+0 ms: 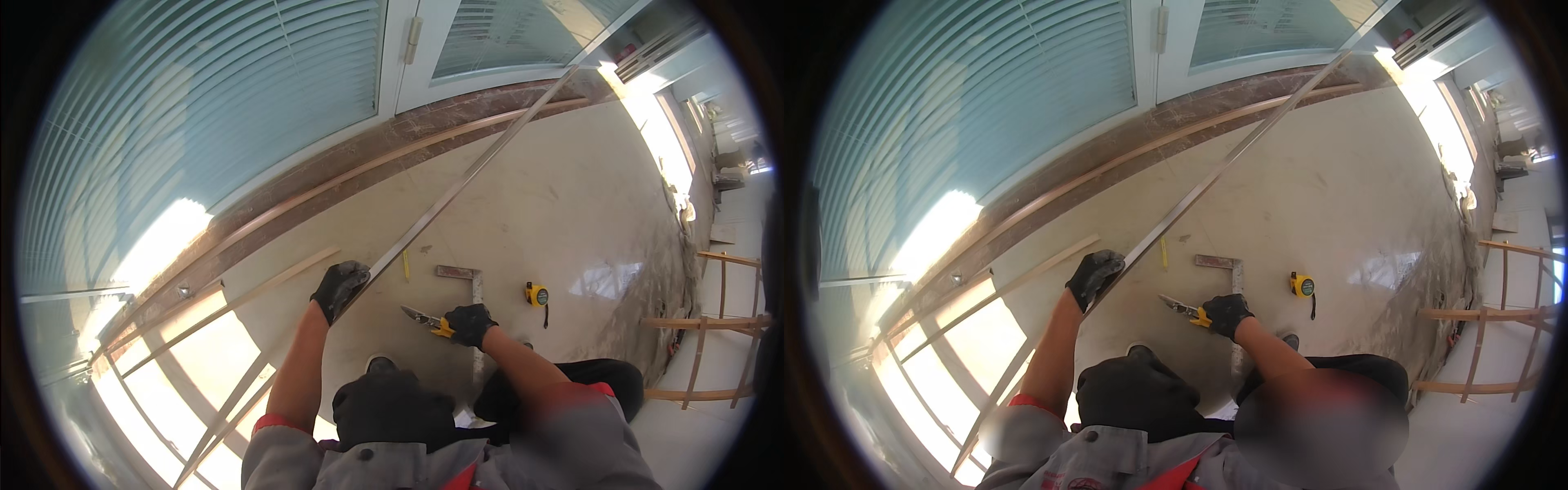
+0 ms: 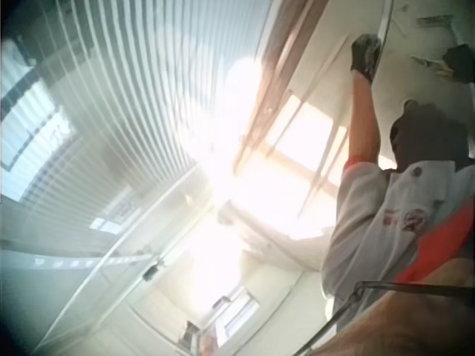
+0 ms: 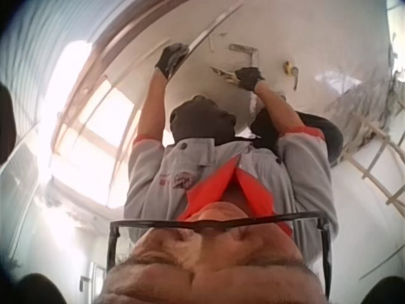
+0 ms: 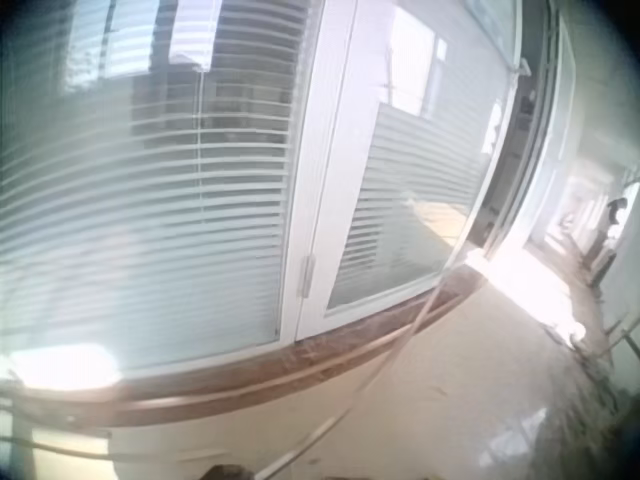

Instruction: The person measures a long metal strip using a tape measure and marks it with a pencil. They then use a square ruler to draw a straight line across the strip. Finally, they use tin snips to cut the metal strip along the marked line.

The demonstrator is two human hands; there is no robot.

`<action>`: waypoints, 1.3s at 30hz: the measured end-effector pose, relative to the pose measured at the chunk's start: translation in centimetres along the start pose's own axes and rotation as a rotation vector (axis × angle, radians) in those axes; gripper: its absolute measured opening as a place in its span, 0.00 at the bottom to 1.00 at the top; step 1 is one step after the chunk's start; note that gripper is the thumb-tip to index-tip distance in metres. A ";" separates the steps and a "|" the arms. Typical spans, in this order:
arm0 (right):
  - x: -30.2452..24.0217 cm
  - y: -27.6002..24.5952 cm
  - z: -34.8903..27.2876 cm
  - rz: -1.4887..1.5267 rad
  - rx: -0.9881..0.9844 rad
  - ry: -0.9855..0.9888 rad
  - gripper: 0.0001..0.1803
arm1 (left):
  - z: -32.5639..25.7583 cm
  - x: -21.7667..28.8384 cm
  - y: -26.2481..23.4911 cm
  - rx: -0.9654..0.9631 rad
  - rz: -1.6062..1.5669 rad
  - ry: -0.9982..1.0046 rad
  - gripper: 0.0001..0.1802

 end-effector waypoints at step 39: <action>-8.6 -9.4 -1.6 1.751 -0.338 -0.307 0.32 | -9.3 1.7 6.7 -0.048 0.230 0.184 0.10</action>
Point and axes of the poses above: each hand's wrist, its own z-axis towards the middle knuckle, its own y-axis out of the palm, x = y × z, the point moved 9 cm from there along z, towards the middle knuckle, and after that the axes turned 1 degree about z, right-handed, at the moved point
